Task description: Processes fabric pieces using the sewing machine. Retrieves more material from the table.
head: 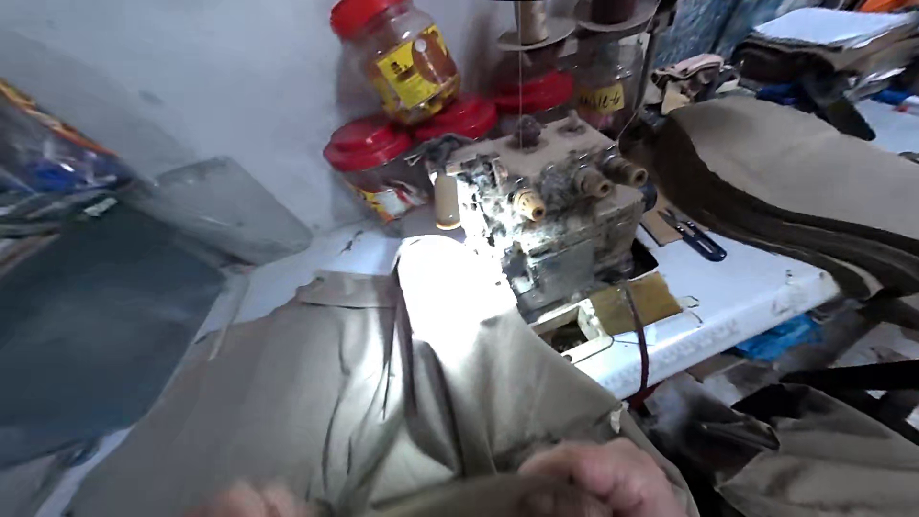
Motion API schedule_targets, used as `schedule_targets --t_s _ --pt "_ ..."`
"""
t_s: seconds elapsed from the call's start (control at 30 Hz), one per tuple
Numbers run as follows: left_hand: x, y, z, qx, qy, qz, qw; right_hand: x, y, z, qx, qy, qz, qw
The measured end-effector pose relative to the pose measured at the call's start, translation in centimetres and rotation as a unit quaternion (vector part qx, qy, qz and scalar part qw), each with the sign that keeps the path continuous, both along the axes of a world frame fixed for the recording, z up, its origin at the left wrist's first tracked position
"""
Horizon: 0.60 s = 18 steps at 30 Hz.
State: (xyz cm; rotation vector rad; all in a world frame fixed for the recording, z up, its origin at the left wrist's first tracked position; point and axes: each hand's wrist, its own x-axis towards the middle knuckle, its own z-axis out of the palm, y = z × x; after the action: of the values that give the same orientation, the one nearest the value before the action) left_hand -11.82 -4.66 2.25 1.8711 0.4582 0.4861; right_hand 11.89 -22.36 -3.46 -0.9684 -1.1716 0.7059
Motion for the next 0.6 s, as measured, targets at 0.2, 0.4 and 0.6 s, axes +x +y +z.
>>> schedule_targets --t_s 0.2,0.4,0.6 --pt "9.0 6.0 2.8 0.156 -0.083 0.090 0.980 -0.6 1.4 -4.8 -0.068 0.119 -0.126 0.983" --pt "13.9 5.3 -2.4 0.276 -0.007 0.097 0.956 1.7 4.7 -4.8 -0.153 0.054 -0.124 0.979" --pt "13.7 4.7 -0.8 0.382 0.035 0.143 0.912 0.1 7.1 -3.5 -0.084 0.048 -0.207 0.974"
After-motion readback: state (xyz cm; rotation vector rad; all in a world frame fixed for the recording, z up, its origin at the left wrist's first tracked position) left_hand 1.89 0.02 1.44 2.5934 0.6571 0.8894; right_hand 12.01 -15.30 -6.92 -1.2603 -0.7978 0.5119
